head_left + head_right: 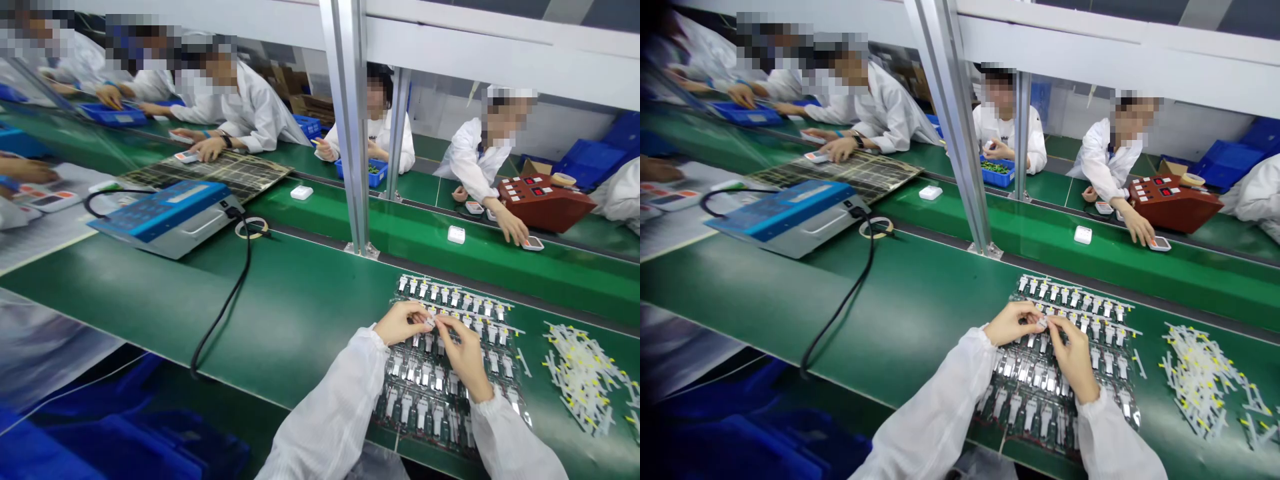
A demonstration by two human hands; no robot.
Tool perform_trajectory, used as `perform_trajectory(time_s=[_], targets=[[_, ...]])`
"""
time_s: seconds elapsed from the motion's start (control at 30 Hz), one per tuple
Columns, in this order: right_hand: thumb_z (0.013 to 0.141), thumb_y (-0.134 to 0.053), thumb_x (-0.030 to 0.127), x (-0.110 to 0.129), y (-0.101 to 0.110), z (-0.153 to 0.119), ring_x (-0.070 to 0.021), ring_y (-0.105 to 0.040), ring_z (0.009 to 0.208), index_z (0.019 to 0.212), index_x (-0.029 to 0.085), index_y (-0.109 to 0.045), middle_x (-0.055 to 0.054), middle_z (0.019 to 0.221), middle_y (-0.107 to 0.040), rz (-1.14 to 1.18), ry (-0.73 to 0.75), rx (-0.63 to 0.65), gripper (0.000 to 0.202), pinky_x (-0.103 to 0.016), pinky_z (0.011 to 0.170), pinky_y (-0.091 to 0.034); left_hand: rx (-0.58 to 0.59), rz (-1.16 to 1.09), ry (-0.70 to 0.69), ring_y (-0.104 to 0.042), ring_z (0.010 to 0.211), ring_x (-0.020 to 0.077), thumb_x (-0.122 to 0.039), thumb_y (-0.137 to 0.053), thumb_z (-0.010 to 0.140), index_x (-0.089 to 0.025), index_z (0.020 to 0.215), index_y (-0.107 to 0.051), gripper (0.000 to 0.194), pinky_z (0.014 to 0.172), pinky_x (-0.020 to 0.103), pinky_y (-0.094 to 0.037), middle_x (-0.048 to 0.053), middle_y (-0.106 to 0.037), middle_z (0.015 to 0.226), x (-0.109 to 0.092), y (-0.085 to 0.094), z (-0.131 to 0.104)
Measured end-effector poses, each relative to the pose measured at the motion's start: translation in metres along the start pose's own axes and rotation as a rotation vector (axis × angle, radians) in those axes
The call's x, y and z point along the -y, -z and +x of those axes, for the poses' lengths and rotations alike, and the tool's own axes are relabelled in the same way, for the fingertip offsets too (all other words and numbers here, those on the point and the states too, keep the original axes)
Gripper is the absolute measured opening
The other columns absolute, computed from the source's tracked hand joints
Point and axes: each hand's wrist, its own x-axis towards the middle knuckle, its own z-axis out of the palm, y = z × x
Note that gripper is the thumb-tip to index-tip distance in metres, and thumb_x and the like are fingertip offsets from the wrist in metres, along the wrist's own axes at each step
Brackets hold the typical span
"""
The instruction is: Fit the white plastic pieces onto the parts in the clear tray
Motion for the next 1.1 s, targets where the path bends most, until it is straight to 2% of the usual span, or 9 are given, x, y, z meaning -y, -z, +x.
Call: perform_trajectory(time_s=[0.23, 0.4, 0.47, 0.57, 0.63, 0.77, 0.87, 1.0, 1.1], targets=[[0.094, -0.049, 0.023, -0.003, 0.002, 0.000, -0.0215, -0.066, 0.101, 0.106, 0.023, -0.066, -0.008, 0.108, -0.070, -0.029, 0.082, 0.055, 0.022, -0.039, 0.091, -0.054, -0.023, -0.057, 0.030, -0.062, 0.070, 0.0144, -0.041, -0.080, 0.066, -0.012, 0.086, -0.072, 0.036, 0.070, 0.027, -0.051, 0.005, -0.067, 0.075, 0.005, -0.004, 0.000], [0.095, -0.044, 0.021, -0.003, 0.001, 0.001, -0.0222, -0.064, 0.106, 0.113, 0.022, -0.063, -0.009, 0.113, -0.068, -0.179, 0.169, 0.055, 0.025, -0.043, 0.095, -0.053, -0.044, -0.068, 0.047, -0.064, 0.072, 0.0155, -0.037, -0.080, 0.066, -0.012, 0.085, -0.071, 0.033, 0.074, 0.029, -0.051, 0.005, -0.069, 0.078, 0.005, -0.002, 0.002], [0.095, -0.046, 0.023, 0.002, 0.006, 0.002, -0.0238, -0.060, 0.113, 0.121, 0.021, -0.058, -0.010, 0.122, -0.064, -0.243, 0.188, 0.024, 0.029, -0.046, 0.099, -0.050, -0.102, -0.059, 0.036, -0.064, 0.074, 0.0156, -0.035, -0.080, 0.066, -0.013, 0.086, -0.070, 0.031, 0.075, 0.029, -0.051, 0.006, -0.069, 0.081, 0.005, 0.006, 0.003], [0.094, -0.048, 0.024, 0.009, 0.023, -0.002, -0.0250, -0.052, 0.124, 0.132, 0.020, -0.048, -0.013, 0.133, -0.056, -0.291, 0.177, -0.063, 0.038, -0.049, 0.105, -0.044, -0.266, -0.010, 0.003, -0.063, 0.078, 0.0152, -0.032, -0.077, 0.070, -0.014, 0.094, -0.068, 0.031, 0.079, 0.029, -0.051, 0.005, -0.068, 0.084, 0.010, 0.023, 0.005], [0.094, -0.047, 0.023, 0.011, 0.039, -0.012, -0.0245, -0.052, 0.124, 0.128, 0.020, -0.050, -0.012, 0.133, -0.055, -0.306, 0.165, -0.121, 0.034, -0.048, 0.106, -0.043, -0.345, 0.097, 0.010, -0.063, 0.081, 0.0151, -0.031, -0.073, 0.074, -0.015, 0.099, -0.066, 0.030, 0.083, 0.029, -0.050, 0.004, -0.068, 0.084, 0.016, 0.035, 0.004], [0.094, -0.048, 0.023, 0.002, 0.063, -0.051, -0.0246, -0.054, 0.119, 0.118, 0.021, -0.055, -0.011, 0.128, -0.058, -0.370, 0.121, -0.149, 0.025, -0.047, 0.103, -0.045, -0.378, 0.320, 0.083, -0.065, 0.081, 0.0164, -0.030, -0.071, 0.074, -0.019, 0.092, -0.068, 0.022, 0.088, 0.032, -0.048, 0.001, -0.069, 0.079, 0.029, 0.048, 0.000], [0.094, -0.047, 0.023, -0.010, 0.074, -0.085, -0.0245, -0.056, 0.117, 0.115, 0.021, -0.056, -0.011, 0.127, -0.058, -0.405, 0.070, -0.149, 0.023, -0.045, 0.101, -0.046, -0.404, 0.381, 0.118, -0.065, 0.084, 0.0176, -0.031, -0.070, 0.075, -0.022, 0.091, -0.070, 0.018, 0.090, 0.033, -0.046, 0.000, -0.070, 0.079, 0.034, 0.047, -0.002], [0.093, -0.047, 0.024, -0.020, 0.085, -0.119, -0.0245, -0.058, 0.113, 0.111, 0.021, -0.057, -0.010, 0.123, -0.059, -0.421, 0.026, -0.233, 0.021, -0.044, 0.102, -0.045, -0.428, 0.477, 0.155, -0.065, 0.090, 0.0197, -0.031, -0.071, 0.074, -0.025, 0.086, -0.070, 0.014, 0.097, 0.038, -0.039, -0.001, -0.070, 0.083, 0.035, 0.040, -0.002], [0.093, -0.047, 0.025, -0.021, 0.095, -0.134, -0.0241, -0.060, 0.109, 0.108, 0.021, -0.058, -0.010, 0.118, -0.061, -0.439, 0.003, -0.288, 0.019, -0.043, 0.101, -0.045, -0.450, 0.544, 0.170, -0.059, 0.106, 0.0242, -0.029, -0.072, 0.073, -0.026, 0.087, -0.070, 0.015, 0.103, 0.043, -0.031, 0.001, -0.067, 0.099, 0.035, 0.035, -0.003]])
